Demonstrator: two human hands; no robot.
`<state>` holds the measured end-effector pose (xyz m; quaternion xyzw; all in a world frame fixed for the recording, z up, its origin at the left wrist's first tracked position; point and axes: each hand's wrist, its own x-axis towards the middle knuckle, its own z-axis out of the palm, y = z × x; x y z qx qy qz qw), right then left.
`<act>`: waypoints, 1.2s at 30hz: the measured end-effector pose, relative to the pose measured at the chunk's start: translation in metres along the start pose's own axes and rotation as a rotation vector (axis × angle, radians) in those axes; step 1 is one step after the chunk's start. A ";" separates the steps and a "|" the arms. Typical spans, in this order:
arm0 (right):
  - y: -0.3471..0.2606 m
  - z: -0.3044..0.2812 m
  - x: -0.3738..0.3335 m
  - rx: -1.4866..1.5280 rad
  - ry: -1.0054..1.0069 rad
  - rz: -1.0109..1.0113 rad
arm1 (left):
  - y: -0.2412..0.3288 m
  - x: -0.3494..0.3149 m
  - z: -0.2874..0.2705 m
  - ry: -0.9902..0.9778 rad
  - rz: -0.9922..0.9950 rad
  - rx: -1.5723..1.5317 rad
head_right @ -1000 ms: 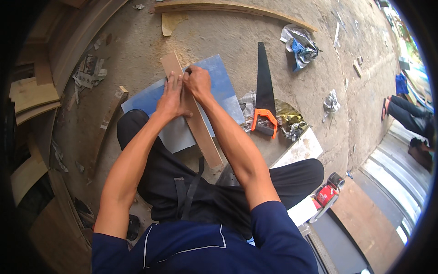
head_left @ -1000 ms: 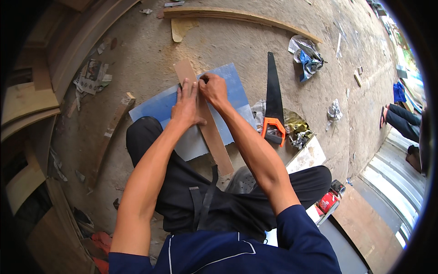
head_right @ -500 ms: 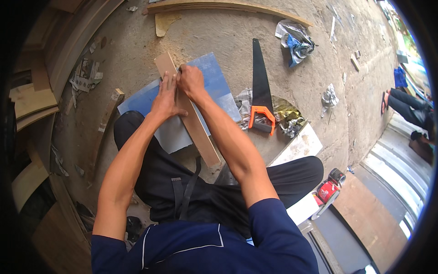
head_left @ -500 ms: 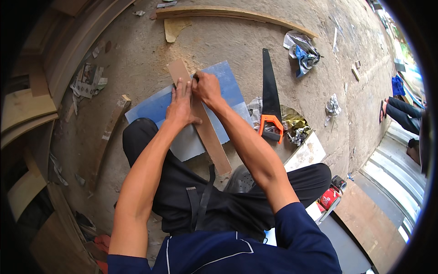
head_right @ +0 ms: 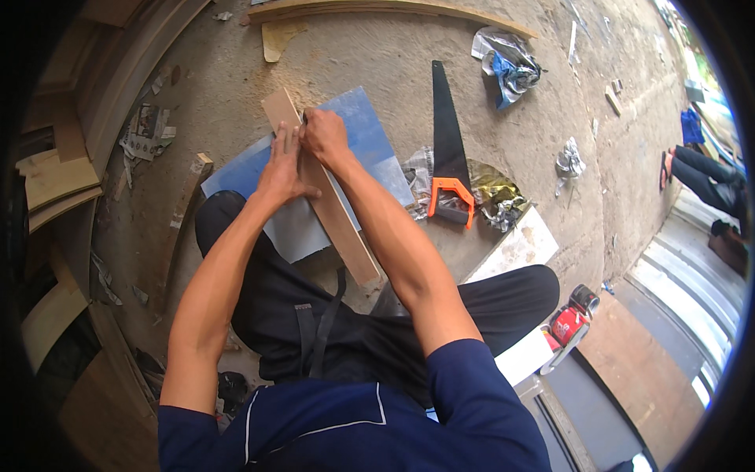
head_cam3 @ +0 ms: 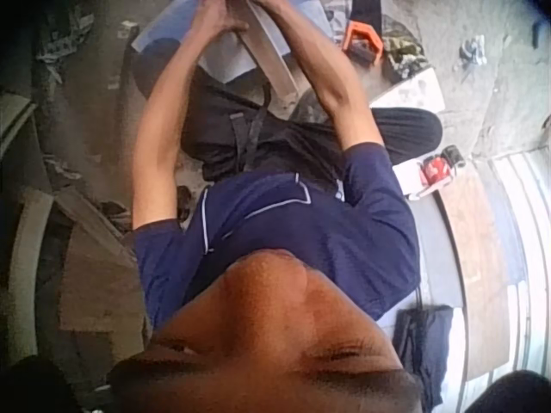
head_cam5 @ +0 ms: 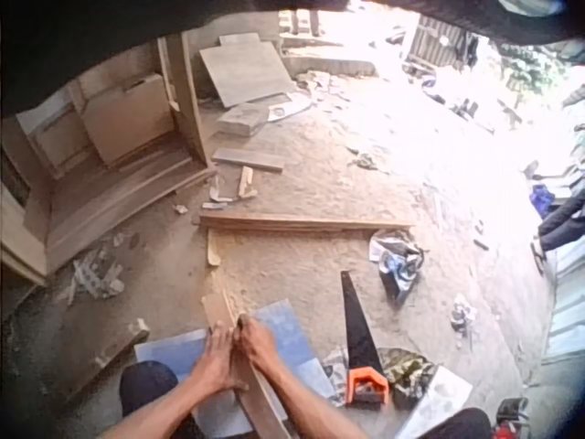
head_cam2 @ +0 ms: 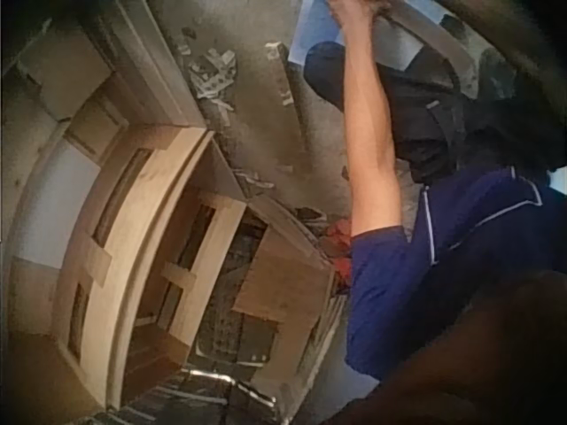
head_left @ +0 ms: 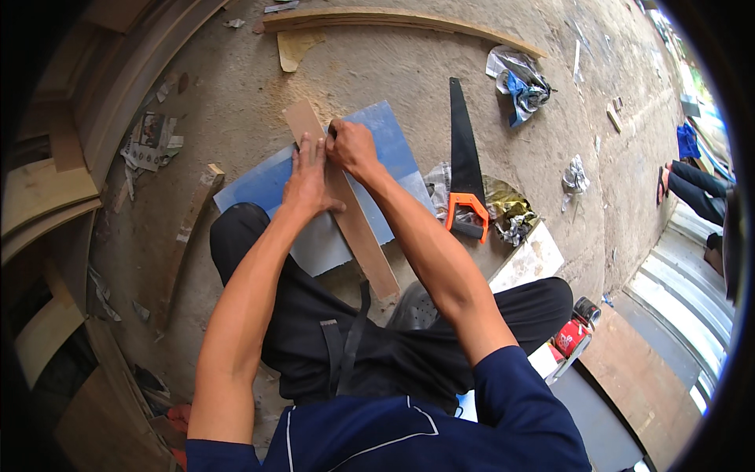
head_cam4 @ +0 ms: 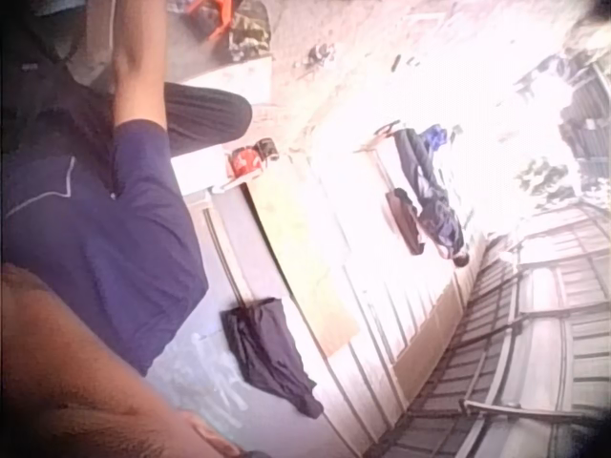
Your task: The person sits on the floor and uses a hand saw to cut a white plastic sheet into smaller pieces. They then flip the sheet, place a wooden strip on it, and continue sawing along the strip to create straight cuts.
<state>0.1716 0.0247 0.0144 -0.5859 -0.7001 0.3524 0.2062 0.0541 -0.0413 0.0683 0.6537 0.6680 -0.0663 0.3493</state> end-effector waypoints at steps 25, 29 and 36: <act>0.024 -0.027 -0.134 -0.014 -0.107 0.061 | 0.004 -0.001 -0.001 -0.002 0.014 0.118; 0.027 -0.032 -0.164 -0.005 -0.129 0.126 | 0.009 -0.002 -0.004 -0.016 -0.007 0.143; 0.034 -0.038 -0.215 -0.013 -0.154 0.198 | 0.007 -0.003 -0.002 -0.022 -0.011 0.138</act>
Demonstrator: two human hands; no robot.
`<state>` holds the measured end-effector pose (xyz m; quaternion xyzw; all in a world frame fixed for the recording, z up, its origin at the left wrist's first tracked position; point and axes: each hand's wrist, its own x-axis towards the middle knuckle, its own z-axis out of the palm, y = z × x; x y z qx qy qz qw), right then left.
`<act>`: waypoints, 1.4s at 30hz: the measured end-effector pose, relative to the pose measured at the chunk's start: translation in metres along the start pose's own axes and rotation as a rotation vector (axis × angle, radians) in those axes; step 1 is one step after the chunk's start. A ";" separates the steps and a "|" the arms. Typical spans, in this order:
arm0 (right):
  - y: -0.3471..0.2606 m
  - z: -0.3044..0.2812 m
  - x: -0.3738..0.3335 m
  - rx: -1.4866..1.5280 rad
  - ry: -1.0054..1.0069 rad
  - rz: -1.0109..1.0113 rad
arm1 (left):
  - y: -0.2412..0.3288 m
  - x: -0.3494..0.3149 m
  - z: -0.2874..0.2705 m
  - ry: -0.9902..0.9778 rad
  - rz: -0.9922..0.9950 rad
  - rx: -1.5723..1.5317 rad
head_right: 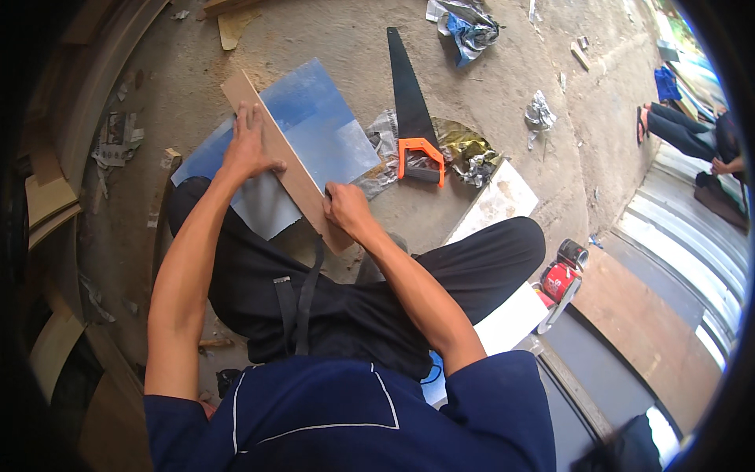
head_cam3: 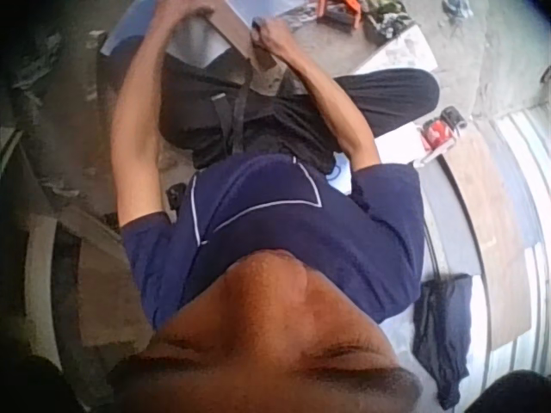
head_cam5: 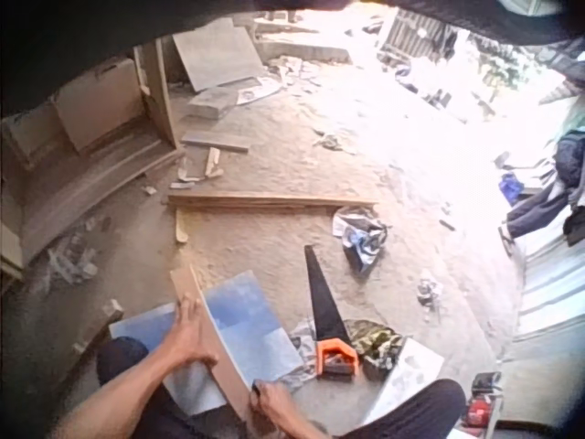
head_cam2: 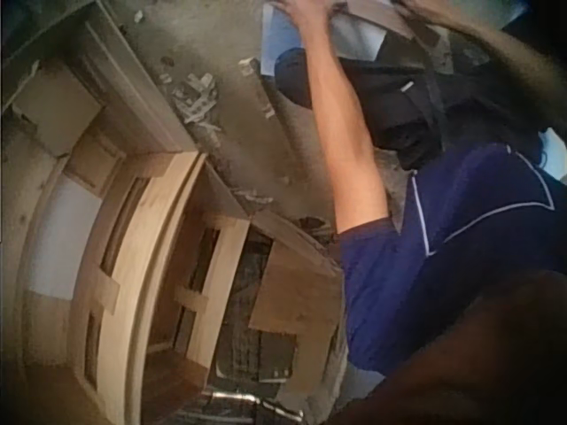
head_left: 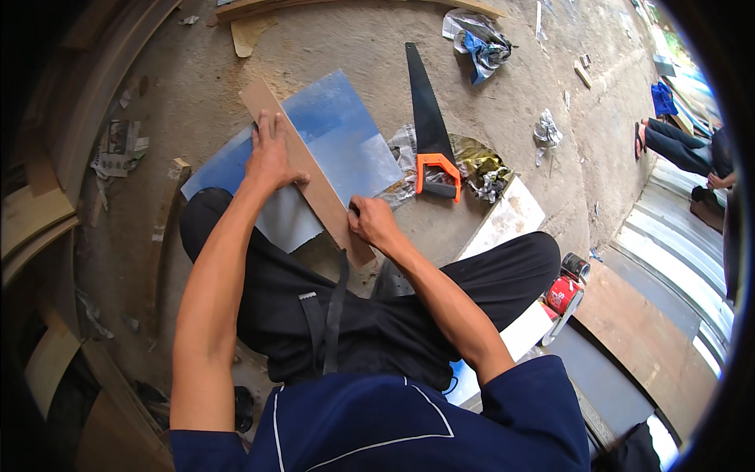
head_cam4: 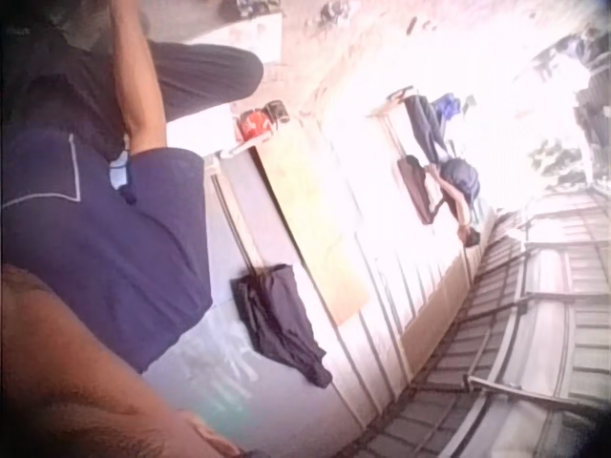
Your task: The person sits on the floor and uses a hand saw to cut a white plastic sheet into smaller pieces. They then flip the sheet, place a wooden strip on it, and continue sawing along the strip to create straight cuts.
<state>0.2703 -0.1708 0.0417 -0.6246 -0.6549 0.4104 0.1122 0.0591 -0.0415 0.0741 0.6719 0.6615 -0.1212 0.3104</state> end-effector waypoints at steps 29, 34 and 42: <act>-0.072 0.001 0.207 0.169 0.142 0.031 | -0.003 0.004 0.000 -0.019 0.024 -0.080; -0.078 -0.001 0.212 0.107 0.121 0.006 | -0.005 0.003 -0.001 -0.008 0.008 -0.115; -0.076 0.002 0.218 0.076 0.122 -0.163 | -0.004 0.005 0.000 -0.009 0.012 -0.133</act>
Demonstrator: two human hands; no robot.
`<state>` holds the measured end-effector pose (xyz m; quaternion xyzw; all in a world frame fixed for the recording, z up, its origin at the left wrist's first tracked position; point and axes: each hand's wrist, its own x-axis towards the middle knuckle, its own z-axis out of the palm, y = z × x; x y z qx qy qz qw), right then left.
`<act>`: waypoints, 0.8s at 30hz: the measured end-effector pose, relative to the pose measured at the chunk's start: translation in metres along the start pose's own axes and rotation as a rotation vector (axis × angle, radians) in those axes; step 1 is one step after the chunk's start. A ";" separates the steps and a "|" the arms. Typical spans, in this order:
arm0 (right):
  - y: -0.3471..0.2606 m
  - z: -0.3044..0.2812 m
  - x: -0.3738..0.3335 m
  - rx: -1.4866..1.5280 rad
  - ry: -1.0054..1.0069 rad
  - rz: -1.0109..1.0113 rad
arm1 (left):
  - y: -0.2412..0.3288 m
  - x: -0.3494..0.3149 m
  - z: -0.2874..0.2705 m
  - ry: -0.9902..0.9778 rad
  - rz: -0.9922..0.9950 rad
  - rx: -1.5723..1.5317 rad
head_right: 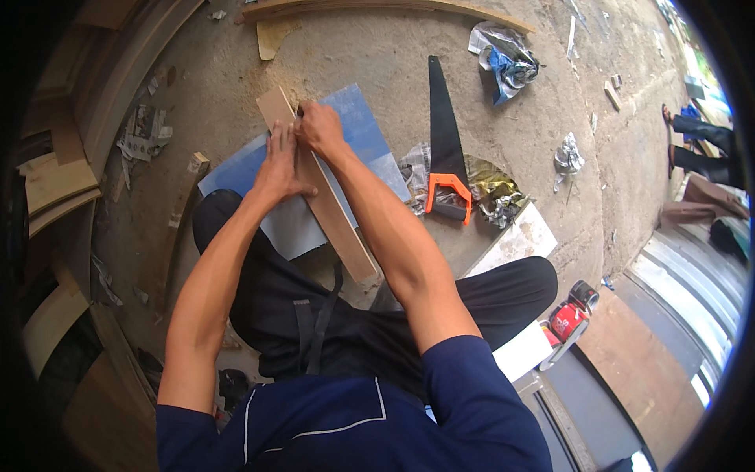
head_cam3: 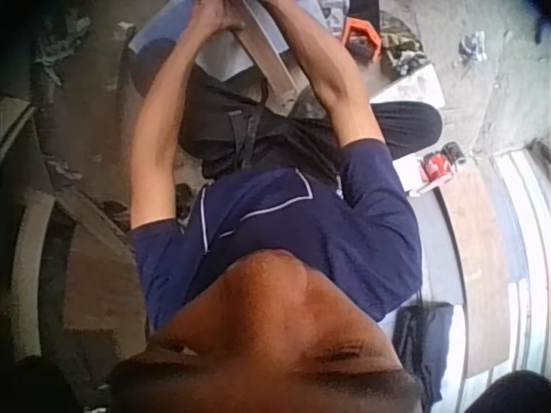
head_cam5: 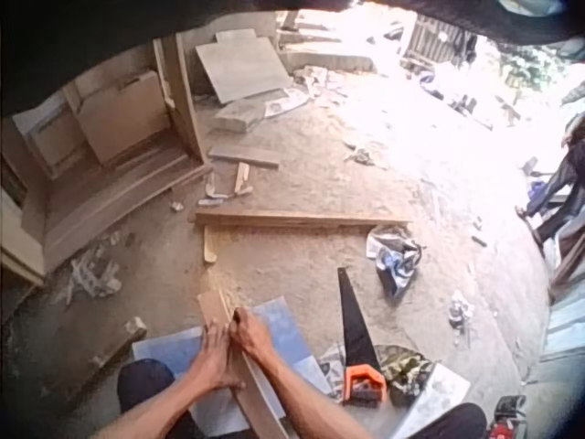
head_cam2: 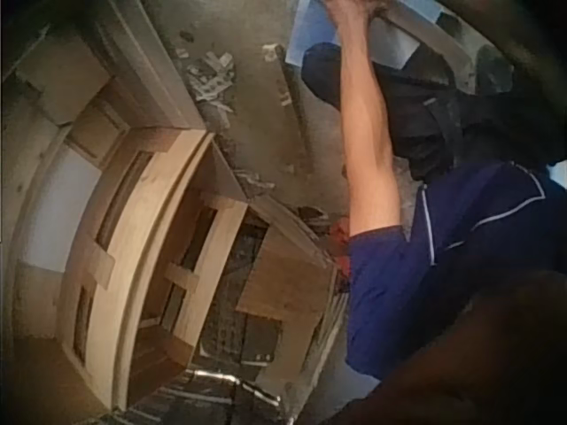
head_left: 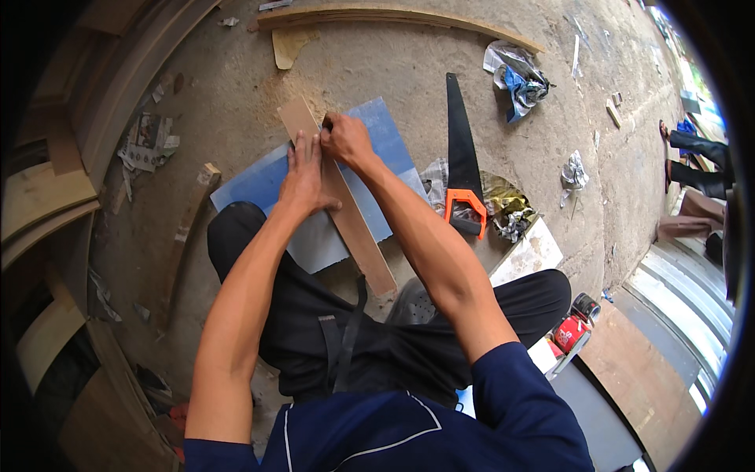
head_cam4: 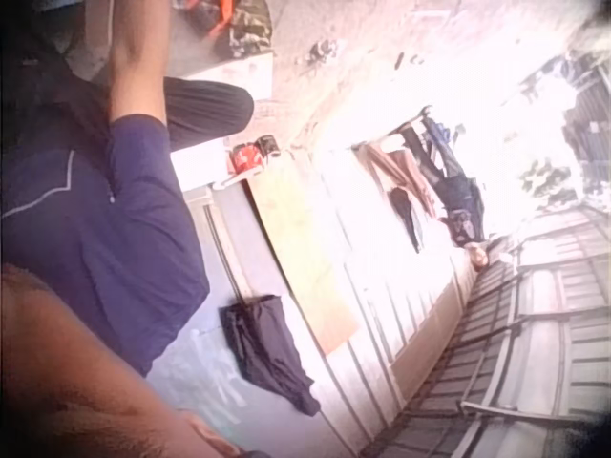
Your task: The person sits on the floor and uses a hand saw to cut a white plastic sheet into smaller pieces. They then flip the sheet, place a wooden strip on it, and continue sawing along the strip to create straight cuts.
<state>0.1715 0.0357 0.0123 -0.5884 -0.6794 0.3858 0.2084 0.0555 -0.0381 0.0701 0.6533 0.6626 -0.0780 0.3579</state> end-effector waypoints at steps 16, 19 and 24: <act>0.013 -0.020 -0.021 -0.075 -0.202 0.063 | 0.004 -0.001 -0.004 -0.001 -0.004 0.030; 0.005 -0.018 -0.012 -0.001 -0.079 0.044 | 0.003 -0.002 -0.004 -0.022 -0.010 0.040; -0.001 -0.006 0.006 -0.001 -0.100 0.082 | 0.001 0.000 -0.002 0.007 0.018 0.015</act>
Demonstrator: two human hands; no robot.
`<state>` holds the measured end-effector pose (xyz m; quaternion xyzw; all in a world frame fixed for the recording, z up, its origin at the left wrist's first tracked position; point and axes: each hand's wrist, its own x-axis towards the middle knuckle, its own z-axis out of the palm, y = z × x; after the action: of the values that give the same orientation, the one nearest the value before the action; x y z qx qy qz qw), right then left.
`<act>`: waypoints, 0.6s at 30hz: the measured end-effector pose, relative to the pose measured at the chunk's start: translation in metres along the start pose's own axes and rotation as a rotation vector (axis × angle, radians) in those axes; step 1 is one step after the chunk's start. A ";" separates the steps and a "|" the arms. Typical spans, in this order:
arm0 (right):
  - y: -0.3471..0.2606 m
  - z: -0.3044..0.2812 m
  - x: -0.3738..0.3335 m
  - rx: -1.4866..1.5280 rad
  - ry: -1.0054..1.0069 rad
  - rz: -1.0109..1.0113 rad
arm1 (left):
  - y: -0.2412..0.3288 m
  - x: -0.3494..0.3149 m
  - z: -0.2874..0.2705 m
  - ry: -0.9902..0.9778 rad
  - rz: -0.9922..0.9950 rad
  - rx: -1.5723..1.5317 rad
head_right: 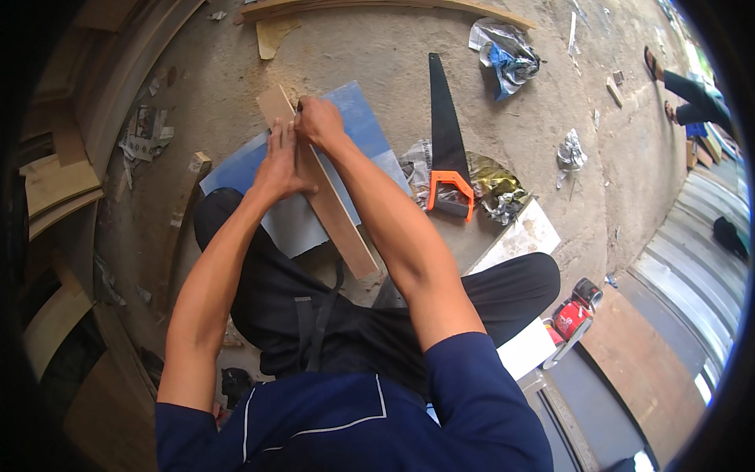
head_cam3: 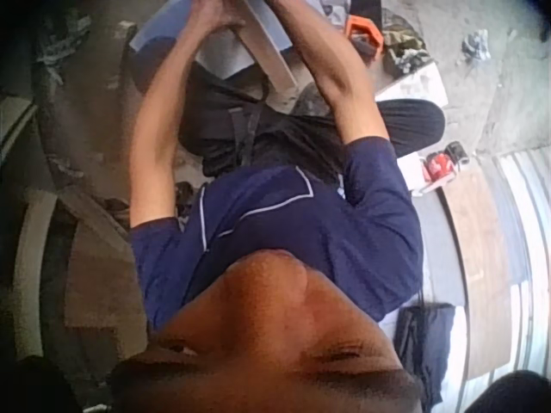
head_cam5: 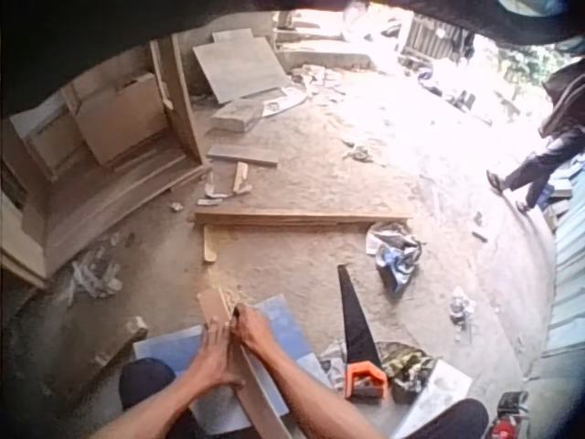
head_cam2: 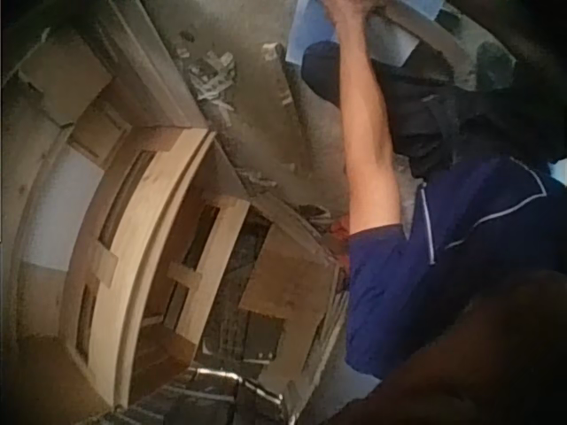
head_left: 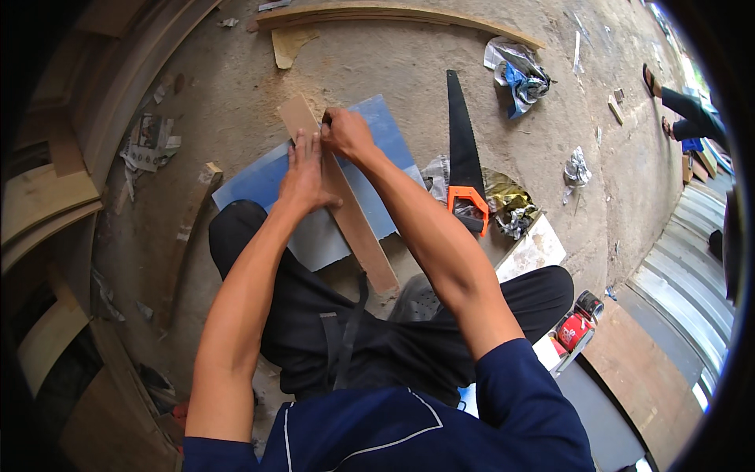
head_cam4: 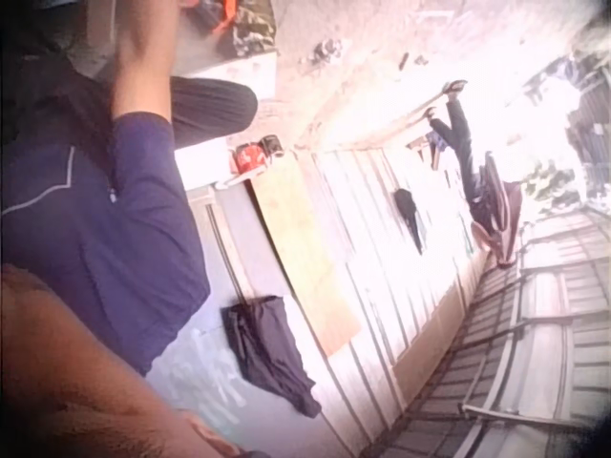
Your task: The person sits on the floor and uses a hand saw to cut a white plastic sheet into smaller pieces. They then flip the sheet, place a wooden strip on it, and continue sawing along the strip to create straight cuts.
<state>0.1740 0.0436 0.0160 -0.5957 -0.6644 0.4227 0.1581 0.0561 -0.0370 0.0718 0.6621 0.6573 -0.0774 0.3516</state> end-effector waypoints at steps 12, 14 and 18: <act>0.004 0.005 0.005 -0.055 0.016 -0.140 | -0.007 0.003 0.006 0.025 0.020 -0.010; 0.001 0.006 0.004 -0.044 0.018 -0.135 | -0.009 0.004 0.007 0.019 0.017 -0.004; 0.005 0.006 -0.004 -0.065 0.044 -0.140 | -0.004 0.001 0.002 0.009 0.054 0.008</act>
<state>0.1743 0.0375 0.0097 -0.5617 -0.7143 0.3756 0.1823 0.0534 -0.0377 0.0680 0.6811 0.6406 -0.0675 0.3481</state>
